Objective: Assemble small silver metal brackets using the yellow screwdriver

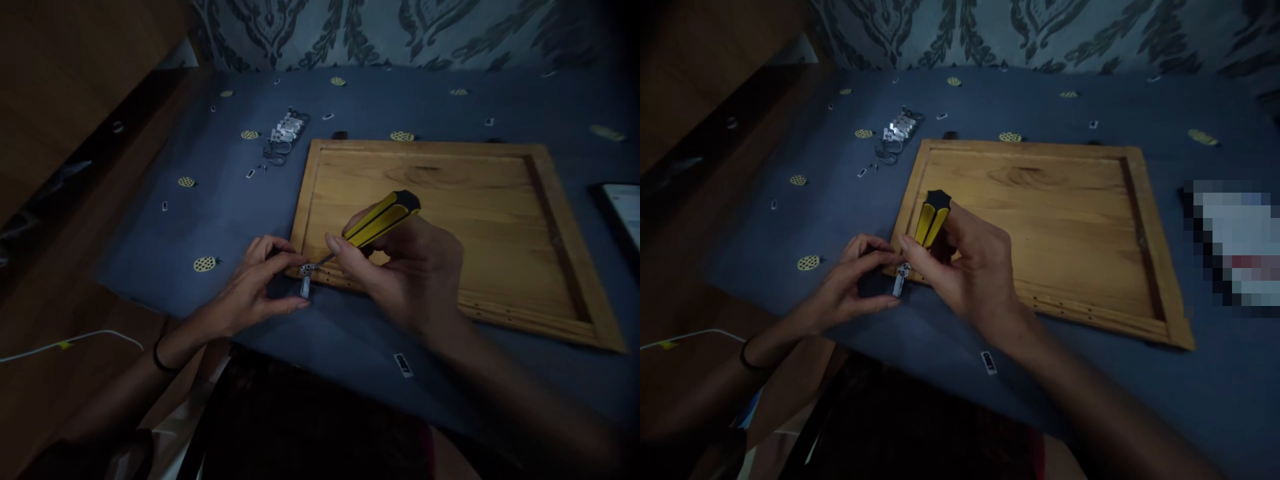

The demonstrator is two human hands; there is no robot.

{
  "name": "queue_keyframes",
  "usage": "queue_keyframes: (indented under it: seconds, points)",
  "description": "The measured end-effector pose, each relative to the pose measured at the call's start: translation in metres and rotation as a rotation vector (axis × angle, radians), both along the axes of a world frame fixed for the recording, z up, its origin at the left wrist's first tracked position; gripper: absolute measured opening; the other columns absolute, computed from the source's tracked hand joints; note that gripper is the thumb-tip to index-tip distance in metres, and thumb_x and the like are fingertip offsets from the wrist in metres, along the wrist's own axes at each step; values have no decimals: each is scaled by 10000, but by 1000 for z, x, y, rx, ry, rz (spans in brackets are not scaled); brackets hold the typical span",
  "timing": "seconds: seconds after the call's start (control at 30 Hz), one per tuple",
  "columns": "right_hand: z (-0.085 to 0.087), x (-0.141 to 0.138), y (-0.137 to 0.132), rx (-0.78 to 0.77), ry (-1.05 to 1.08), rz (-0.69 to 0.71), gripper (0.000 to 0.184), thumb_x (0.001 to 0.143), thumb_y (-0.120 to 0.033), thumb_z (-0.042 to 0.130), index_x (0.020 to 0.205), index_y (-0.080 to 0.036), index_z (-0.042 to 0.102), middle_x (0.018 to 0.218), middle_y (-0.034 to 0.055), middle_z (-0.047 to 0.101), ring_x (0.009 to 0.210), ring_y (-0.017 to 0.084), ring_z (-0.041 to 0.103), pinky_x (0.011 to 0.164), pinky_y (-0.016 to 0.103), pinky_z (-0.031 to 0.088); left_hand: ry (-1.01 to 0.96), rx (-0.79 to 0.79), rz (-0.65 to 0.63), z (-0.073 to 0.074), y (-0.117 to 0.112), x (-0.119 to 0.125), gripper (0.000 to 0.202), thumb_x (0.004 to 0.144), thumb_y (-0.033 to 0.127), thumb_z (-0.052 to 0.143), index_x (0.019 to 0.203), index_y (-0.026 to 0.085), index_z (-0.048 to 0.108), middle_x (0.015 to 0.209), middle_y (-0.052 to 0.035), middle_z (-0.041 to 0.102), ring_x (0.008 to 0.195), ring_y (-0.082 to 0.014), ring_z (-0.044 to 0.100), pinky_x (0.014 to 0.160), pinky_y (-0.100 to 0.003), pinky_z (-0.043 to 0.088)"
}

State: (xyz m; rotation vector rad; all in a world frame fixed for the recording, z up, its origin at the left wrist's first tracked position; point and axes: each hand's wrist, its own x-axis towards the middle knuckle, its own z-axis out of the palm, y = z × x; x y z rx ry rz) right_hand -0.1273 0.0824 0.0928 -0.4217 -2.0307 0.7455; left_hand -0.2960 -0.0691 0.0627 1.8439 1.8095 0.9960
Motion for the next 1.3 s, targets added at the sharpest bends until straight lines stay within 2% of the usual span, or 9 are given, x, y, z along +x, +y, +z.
queue_keyframes:
  seconds: [0.27,0.5,0.73,0.93,1.3]
  points:
    - [-2,1,-2,-77,2,32,195,884,-276,786,764,-266,632,641,-46,630,534,150,611,488,291,497,-66,-11,8,0,3,2,454,873,421,839,1268,238,713,1254,-87,575,1217,-287,559,1066,-452,511]
    - [-2,3,1,-159,-29,65,201,857,-275,822,749,-265,653,619,-46,623,507,155,593,463,309,471,-108,-35,29,1,4,4,430,836,373,858,1231,263,732,1234,-79,572,1217,-289,559,1064,-454,527]
    - [13,8,-9,-258,-15,46,177,859,-234,831,794,-276,672,722,-35,686,554,149,623,535,320,516,-110,-10,10,2,5,5,431,848,314,840,1252,215,727,1258,-99,554,1227,-280,556,1096,-447,505]
    - [14,9,-12,-276,-46,113,170,843,-254,848,806,-279,684,684,-27,691,554,161,644,520,319,531,-103,-16,11,2,5,6,433,862,321,829,1274,244,719,1261,-87,554,1230,-267,555,1105,-435,492]
    - [13,6,-10,-237,-65,111,176,859,-256,838,808,-297,675,708,-28,695,532,158,620,502,327,518,-119,-28,-8,4,5,4,438,868,334,818,1290,278,713,1249,-81,552,1225,-274,556,1099,-459,505]
